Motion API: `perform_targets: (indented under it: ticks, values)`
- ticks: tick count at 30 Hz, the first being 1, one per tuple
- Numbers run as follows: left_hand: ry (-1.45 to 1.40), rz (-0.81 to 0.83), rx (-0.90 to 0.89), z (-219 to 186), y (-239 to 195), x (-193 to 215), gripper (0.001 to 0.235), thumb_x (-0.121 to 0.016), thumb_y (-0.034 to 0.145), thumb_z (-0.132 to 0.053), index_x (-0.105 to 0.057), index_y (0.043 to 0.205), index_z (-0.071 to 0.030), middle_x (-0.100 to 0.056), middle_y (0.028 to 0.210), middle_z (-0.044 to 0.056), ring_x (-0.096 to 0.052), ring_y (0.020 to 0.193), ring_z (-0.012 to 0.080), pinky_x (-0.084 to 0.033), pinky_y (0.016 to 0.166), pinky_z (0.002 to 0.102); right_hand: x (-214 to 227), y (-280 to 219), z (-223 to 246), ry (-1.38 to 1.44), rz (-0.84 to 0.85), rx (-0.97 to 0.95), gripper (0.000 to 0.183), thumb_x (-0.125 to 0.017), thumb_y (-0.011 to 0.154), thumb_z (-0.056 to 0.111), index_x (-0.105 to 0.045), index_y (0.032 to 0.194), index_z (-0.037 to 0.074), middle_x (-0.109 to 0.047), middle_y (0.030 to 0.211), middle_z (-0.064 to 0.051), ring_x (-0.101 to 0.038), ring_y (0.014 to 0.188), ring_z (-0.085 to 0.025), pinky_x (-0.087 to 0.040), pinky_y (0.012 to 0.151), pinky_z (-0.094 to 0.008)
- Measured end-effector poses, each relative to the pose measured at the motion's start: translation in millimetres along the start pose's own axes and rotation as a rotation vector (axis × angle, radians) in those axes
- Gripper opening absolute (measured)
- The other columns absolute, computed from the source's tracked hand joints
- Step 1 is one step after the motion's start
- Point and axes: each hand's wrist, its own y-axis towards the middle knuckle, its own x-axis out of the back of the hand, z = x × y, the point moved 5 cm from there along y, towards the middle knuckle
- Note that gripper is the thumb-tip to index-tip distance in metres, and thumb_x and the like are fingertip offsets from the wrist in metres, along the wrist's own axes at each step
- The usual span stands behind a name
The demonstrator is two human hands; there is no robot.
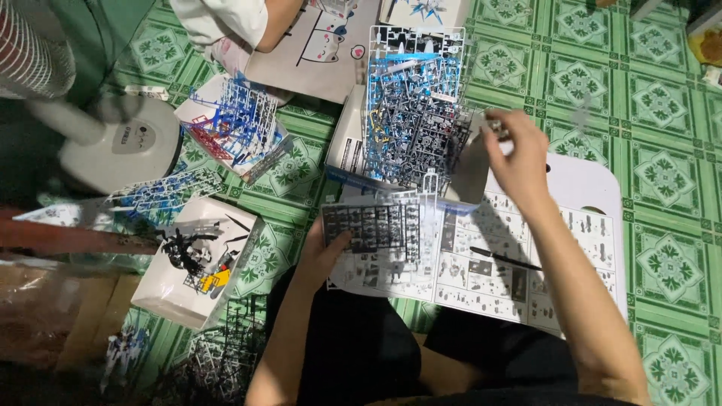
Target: The person sits on the floor and handles multiple plastic sprues and an instruction manual. They flip through the sprues, compare them to the manual, and select parts for a model kit.
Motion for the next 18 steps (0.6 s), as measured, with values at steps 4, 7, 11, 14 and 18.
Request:
perform_targets:
  ticks: [4,7,11,14,18]
  values:
    - [0.014,0.062,-0.044,-10,-1,-5,0.049,-0.049,0.093,0.0,-0.04,0.141,-0.002,-0.06,0.115,0.021,-0.063,0.099,0.0313,-0.048,0.084,0.049,-21,34,-3,-0.051,0.151,-0.01,0.031,-0.069,0.093,0.014,-0.064,0.119,-0.002,-0.063,0.108,-0.022,-0.06,0.096,-0.043,-0.044,0.085,-0.05]
    - [0.122,0.033,-0.123,-22,-1,-9,0.058,-0.05,0.089,0.007,-0.033,0.145,0.0,-0.067,0.102,0.018,-0.058,0.073,0.0128,-0.044,0.067,0.034,-48,47,-13,-0.077,0.327,-0.039,0.037,-0.068,0.091,0.019,-0.062,0.12,-0.003,-0.063,0.111,-0.026,-0.059,0.105,-0.046,-0.04,0.096,-0.051]
    - [0.069,-0.029,0.007,-13,-4,-6,0.052,-0.055,0.087,0.0,-0.041,0.137,0.0,-0.065,0.117,0.014,-0.064,0.095,0.0219,-0.051,0.08,0.037,-53,52,-10,-0.193,0.322,-0.08,0.034,-0.072,0.081,0.015,-0.067,0.111,0.0,-0.063,0.1,-0.019,-0.06,0.092,-0.037,-0.048,0.085,-0.045]
    - [0.033,-0.05,0.179,-24,-3,-11,0.046,-0.062,0.084,-0.002,-0.05,0.128,-0.002,-0.068,0.106,0.008,-0.063,0.085,0.0152,-0.051,0.076,0.028,-44,57,-1,-0.154,0.333,-0.135,0.028,-0.072,0.08,0.014,-0.067,0.103,-0.002,-0.061,0.093,-0.014,-0.059,0.083,-0.029,-0.05,0.079,-0.039]
    - [0.127,-0.011,0.106,-37,-3,-14,0.039,-0.061,0.083,0.001,-0.054,0.121,-0.002,-0.069,0.1,0.006,-0.062,0.081,0.0138,-0.05,0.074,0.027,-33,66,24,-0.033,0.562,-0.148,0.02,-0.07,0.084,0.018,-0.067,0.095,0.001,-0.068,0.09,-0.013,-0.06,0.068,-0.022,-0.051,0.064,-0.033]
